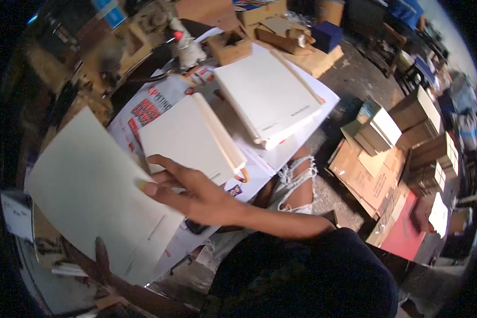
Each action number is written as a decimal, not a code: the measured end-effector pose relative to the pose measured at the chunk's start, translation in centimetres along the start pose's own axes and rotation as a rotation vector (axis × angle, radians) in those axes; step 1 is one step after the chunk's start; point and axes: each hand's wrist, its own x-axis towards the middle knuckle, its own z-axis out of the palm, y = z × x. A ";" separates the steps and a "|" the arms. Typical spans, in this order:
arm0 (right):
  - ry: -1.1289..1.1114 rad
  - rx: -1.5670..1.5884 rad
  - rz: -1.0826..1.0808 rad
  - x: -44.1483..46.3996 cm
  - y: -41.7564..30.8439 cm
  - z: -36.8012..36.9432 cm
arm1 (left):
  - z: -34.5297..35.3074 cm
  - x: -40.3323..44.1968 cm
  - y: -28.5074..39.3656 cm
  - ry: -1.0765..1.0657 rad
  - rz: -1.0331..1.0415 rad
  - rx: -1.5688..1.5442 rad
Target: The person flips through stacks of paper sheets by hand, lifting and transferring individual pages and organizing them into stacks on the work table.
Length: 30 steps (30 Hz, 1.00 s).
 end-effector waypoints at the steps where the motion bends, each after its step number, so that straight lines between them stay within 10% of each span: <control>1: 0.073 -0.023 0.021 -0.7 0.4 -1.4 | 1.9 0.3 0.5 -0.028 0.037 -0.092; 6: 0.634 -0.165 -0.026 -7.2 -2.4 -8.1 | 14.5 3.1 3.3 -0.199 0.023 -1.155; 9: 0.988 -0.524 -0.438 -11.1 -3.4 -15.6 | 19.2 5.7 12.3 -0.518 0.111 -0.703; 14: 1.143 -0.193 -0.588 -17.1 -9.1 -21.9 | 29.8 2.9 18.7 -0.544 0.695 -0.296; 20: 1.199 -0.238 -0.512 -18.9 -8.5 -24.0 | 32.4 4.1 18.6 -0.847 0.385 -0.350; 30: 1.156 -0.270 -0.423 -15.5 -9.3 -26.0 | 31.1 4.0 17.8 -0.816 0.451 -0.353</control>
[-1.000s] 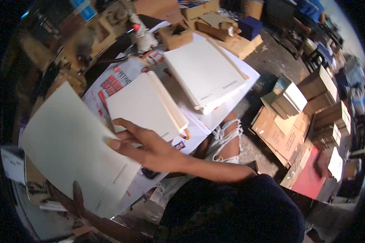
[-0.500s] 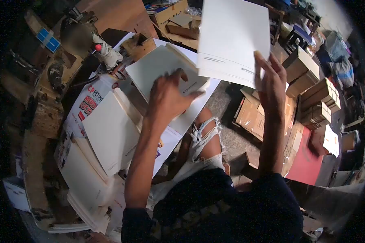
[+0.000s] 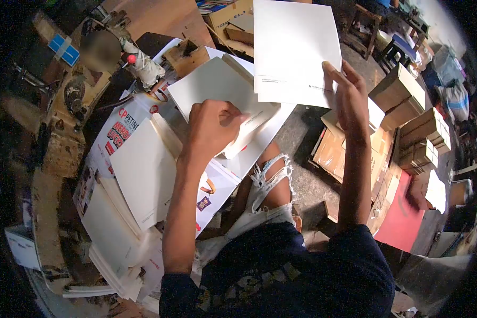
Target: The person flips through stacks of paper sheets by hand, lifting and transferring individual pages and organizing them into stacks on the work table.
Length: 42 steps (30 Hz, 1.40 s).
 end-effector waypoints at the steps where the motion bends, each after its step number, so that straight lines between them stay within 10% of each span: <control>1: -0.023 -0.065 -0.007 0.4 0.1 -0.3 | -0.3 0.0 -0.4 -0.095 -0.056 -0.148; 7: -0.133 -0.380 0.172 1.7 1.8 0.3 | -4.2 -5.3 1.4 0.412 0.083 -0.292; 10: -0.256 -0.319 0.283 2.4 4.2 1.9 | -7.9 -9.5 2.2 0.255 -0.279 0.004; 15: -0.308 -0.322 0.359 1.1 4.0 6.9 | -10.1 -15.1 -0.2 -0.023 -0.310 0.337; 20: -0.267 -0.449 0.393 -1.0 2.1 10.5 | -11.5 -17.3 -2.8 0.038 -0.322 -0.083; 23: -0.414 -0.553 0.050 -1.3 4.2 9.3 | -12.2 -19.3 -2.6 0.373 -0.495 -0.241; 28: -0.504 -0.216 0.239 -5.8 2.5 12.1 | -15.2 -25.9 -3.9 0.815 -0.261 -0.460; 36: -0.738 -0.333 0.185 -14.2 3.8 20.3 | -19.0 -29.8 -3.2 0.096 -0.673 0.281; 40: -0.748 -0.396 0.274 -13.9 5.2 20.4 | -20.2 -31.5 -3.7 0.201 -0.564 0.008; 42: -0.607 -0.003 0.671 -13.6 5.5 21.2 | -19.9 -32.5 -3.2 0.337 -0.455 0.233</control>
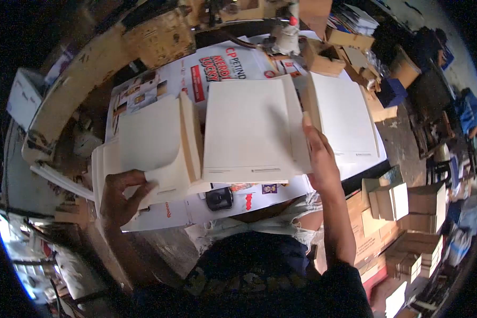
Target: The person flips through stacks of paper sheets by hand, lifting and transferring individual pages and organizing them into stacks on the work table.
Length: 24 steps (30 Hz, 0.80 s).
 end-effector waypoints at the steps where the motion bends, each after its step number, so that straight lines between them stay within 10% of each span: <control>1: 0.107 -0.098 -0.009 -0.4 -0.5 1.0 | 0.1 -0.5 -0.6 0.102 -0.194 -0.173; 4: -0.186 -0.796 -0.382 -1.3 -1.6 2.0 | 0.3 -1.6 -1.4 0.293 -0.398 -0.376; 9: -0.142 -0.180 -0.290 -1.3 -2.4 2.9 | 1.6 -3.6 -3.7 0.584 -0.378 -0.562; 24: 0.122 -0.485 -0.576 -5.6 -7.7 8.0 | 2.4 -4.8 -4.1 1.142 -0.354 -0.943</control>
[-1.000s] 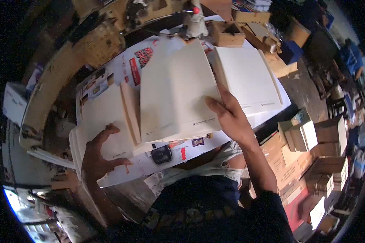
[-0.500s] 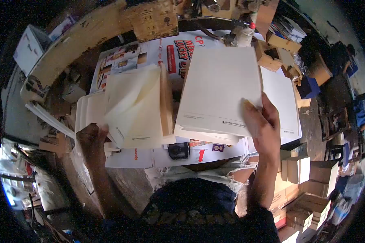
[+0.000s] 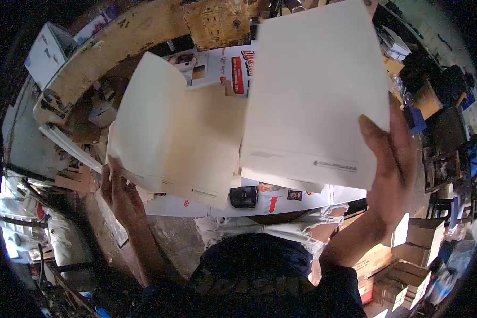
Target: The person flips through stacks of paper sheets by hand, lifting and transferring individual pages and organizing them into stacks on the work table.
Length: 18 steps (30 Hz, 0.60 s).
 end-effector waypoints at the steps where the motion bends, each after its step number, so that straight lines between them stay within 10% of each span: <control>1: -0.011 -0.012 0.021 -0.1 -0.1 0.0 | -0.2 -0.1 -0.2 0.018 0.015 -0.047; 5: -0.349 0.041 0.063 -3.6 3.8 5.1 | -2.1 0.6 -0.9 -0.033 -0.127 -0.458; 8: -0.532 0.320 -0.002 -5.2 6.0 10.3 | -4.5 2.2 -2.9 0.148 0.092 0.414; 11: -0.632 0.372 -0.017 -7.9 7.0 14.0 | -3.8 2.4 -1.3 -0.397 0.234 1.047; 14: -0.722 0.481 -0.016 -9.6 6.6 16.5 | 0.4 1.8 2.5 -0.391 -0.122 0.926; 16: -0.782 0.491 -0.112 -10.0 6.1 16.1 | -1.6 3.2 3.0 -0.351 0.078 0.927; 18: -1.055 0.558 0.264 -9.1 4.4 14.0 | -4.3 5.5 3.7 -0.291 0.073 0.938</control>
